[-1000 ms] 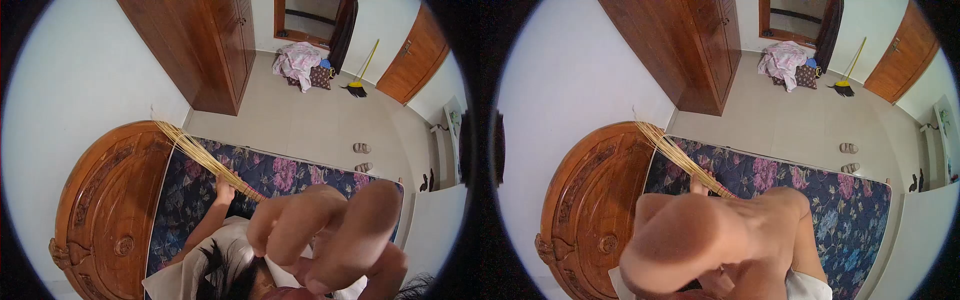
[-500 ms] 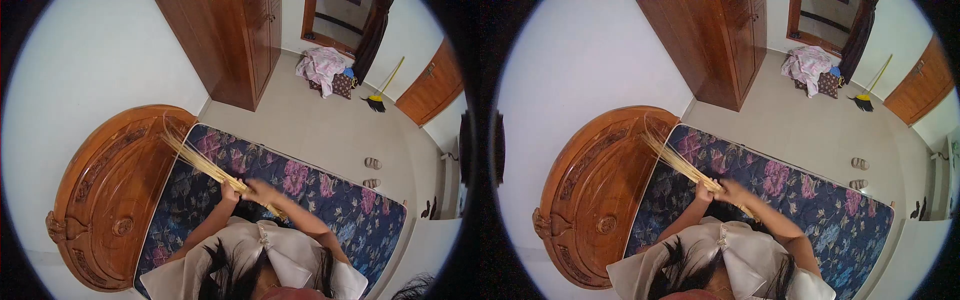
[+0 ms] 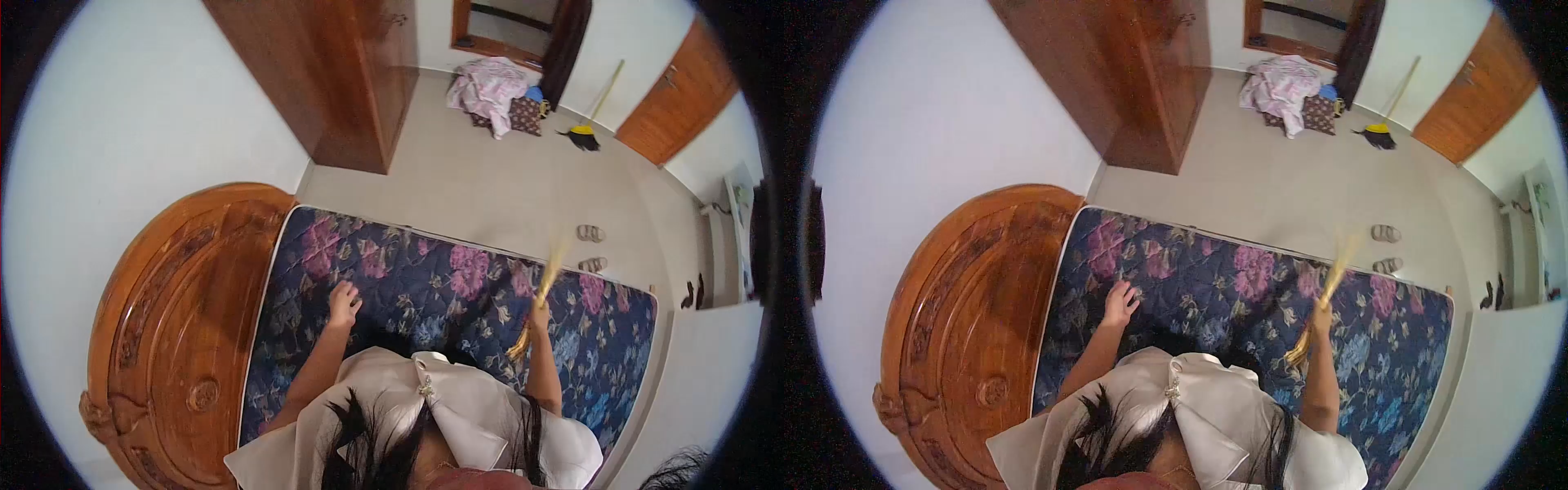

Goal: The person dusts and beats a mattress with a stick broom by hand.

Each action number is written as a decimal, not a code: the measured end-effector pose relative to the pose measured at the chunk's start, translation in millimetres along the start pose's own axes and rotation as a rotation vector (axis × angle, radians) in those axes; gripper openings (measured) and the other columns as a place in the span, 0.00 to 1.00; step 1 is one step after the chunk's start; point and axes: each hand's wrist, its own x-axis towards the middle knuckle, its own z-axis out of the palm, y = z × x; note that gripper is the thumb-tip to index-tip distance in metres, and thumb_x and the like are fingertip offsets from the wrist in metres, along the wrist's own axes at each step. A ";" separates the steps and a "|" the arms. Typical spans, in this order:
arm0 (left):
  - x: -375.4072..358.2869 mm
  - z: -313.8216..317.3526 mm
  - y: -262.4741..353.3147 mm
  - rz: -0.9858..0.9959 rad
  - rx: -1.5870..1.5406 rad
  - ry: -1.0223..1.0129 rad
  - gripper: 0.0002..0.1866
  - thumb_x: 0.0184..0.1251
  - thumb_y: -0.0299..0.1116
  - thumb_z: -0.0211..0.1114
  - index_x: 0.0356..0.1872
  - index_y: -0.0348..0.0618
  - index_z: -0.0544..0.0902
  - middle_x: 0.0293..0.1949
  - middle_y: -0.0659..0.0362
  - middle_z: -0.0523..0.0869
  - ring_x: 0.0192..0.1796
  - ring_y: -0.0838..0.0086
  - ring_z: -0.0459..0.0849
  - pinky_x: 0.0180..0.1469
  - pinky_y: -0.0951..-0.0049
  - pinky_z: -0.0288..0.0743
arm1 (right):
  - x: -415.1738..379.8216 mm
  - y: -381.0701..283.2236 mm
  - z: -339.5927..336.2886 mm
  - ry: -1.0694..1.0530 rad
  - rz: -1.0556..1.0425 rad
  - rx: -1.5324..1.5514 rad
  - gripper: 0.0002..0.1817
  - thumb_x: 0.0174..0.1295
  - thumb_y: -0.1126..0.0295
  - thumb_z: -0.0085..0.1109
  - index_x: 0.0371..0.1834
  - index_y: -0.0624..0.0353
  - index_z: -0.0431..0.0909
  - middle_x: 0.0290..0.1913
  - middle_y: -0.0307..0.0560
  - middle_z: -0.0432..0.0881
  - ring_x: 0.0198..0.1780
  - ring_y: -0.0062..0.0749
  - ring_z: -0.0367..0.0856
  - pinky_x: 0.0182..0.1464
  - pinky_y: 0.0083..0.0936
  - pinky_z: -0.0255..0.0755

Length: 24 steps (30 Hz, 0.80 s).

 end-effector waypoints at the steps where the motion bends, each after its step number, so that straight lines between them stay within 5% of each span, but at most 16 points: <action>1: 16.8 -4.8 -8.1 -0.019 -0.045 -0.181 0.27 0.66 0.36 0.51 0.65 0.48 0.56 0.65 0.56 0.60 0.65 0.62 0.60 0.62 0.56 0.58 | 4.9 -0.7 -1.3 -0.052 -0.117 0.017 0.15 0.59 0.56 0.53 0.36 0.56 0.67 0.15 0.36 0.67 0.15 0.19 0.67 0.16 0.19 0.63; 2: 27.0 -3.9 -16.2 -0.013 -0.089 -0.435 0.23 0.63 0.41 0.55 0.58 0.48 0.66 0.61 0.55 0.67 0.62 0.61 0.65 0.59 0.58 0.61 | -14.0 -32.0 14.2 -0.071 -0.322 -0.090 0.14 0.58 0.58 0.56 0.38 0.54 0.67 0.16 0.32 0.65 0.15 0.17 0.65 0.16 0.16 0.61; 3: 20.7 18.1 -13.2 -0.032 -0.018 -0.511 0.24 0.64 0.42 0.55 0.58 0.46 0.65 0.61 0.54 0.67 0.62 0.62 0.66 0.59 0.57 0.61 | -62.0 -87.0 30.8 -0.188 -0.405 0.028 0.13 0.57 0.60 0.58 0.38 0.53 0.68 0.17 0.30 0.66 0.15 0.14 0.64 0.15 0.14 0.61; 4: 7.3 49.8 -5.2 -0.046 0.054 -0.582 0.25 0.64 0.43 0.54 0.59 0.45 0.63 0.61 0.53 0.66 0.62 0.62 0.66 0.60 0.57 0.61 | -53.9 -69.9 44.3 -0.415 -0.206 0.098 0.14 0.55 0.63 0.60 0.40 0.53 0.67 0.19 0.30 0.67 0.15 0.13 0.63 0.14 0.14 0.60; 6: -8.6 97.7 4.0 -0.020 0.158 -0.710 0.27 0.66 0.49 0.51 0.60 0.44 0.62 0.61 0.52 0.66 0.62 0.62 0.66 0.60 0.57 0.61 | -120.5 -132.1 78.6 -0.546 -0.097 0.174 0.16 0.54 0.69 0.61 0.41 0.53 0.66 0.18 0.32 0.67 0.13 0.14 0.64 0.13 0.14 0.59; 10: -31.6 171.4 42.6 0.135 0.100 -1.031 0.27 0.65 0.56 0.46 0.55 0.45 0.65 0.48 0.57 0.75 0.50 0.68 0.75 0.53 0.62 0.68 | -165.2 -172.8 117.8 -1.003 -0.047 0.377 0.22 0.56 0.68 0.57 0.52 0.59 0.64 0.16 0.36 0.67 0.11 0.18 0.64 0.12 0.16 0.59; 13: -43.0 195.6 75.3 0.262 0.043 -0.867 0.20 0.66 0.52 0.49 0.48 0.49 0.70 0.42 0.64 0.77 0.44 0.76 0.76 0.46 0.66 0.72 | -178.6 -191.4 125.0 -1.117 -0.052 0.494 0.20 0.56 0.69 0.55 0.51 0.60 0.64 0.17 0.37 0.67 0.12 0.19 0.64 0.12 0.17 0.60; 17: -69.1 214.3 101.2 0.437 0.040 -0.757 0.10 0.65 0.34 0.55 0.45 0.45 0.72 0.36 0.64 0.79 0.37 0.81 0.78 0.38 0.78 0.76 | -176.9 -201.5 126.0 -1.298 0.007 0.672 0.19 0.57 0.66 0.54 0.51 0.60 0.66 0.20 0.40 0.69 0.11 0.19 0.63 0.12 0.17 0.60; 24: -60.7 211.3 95.9 0.479 0.218 -0.766 0.09 0.63 0.34 0.56 0.38 0.39 0.77 0.30 0.66 0.78 0.31 0.84 0.75 0.34 0.81 0.69 | -181.9 -195.9 140.3 -1.253 0.008 0.727 0.15 0.60 0.65 0.50 0.47 0.62 0.68 0.20 0.40 0.68 0.10 0.19 0.63 0.09 0.17 0.60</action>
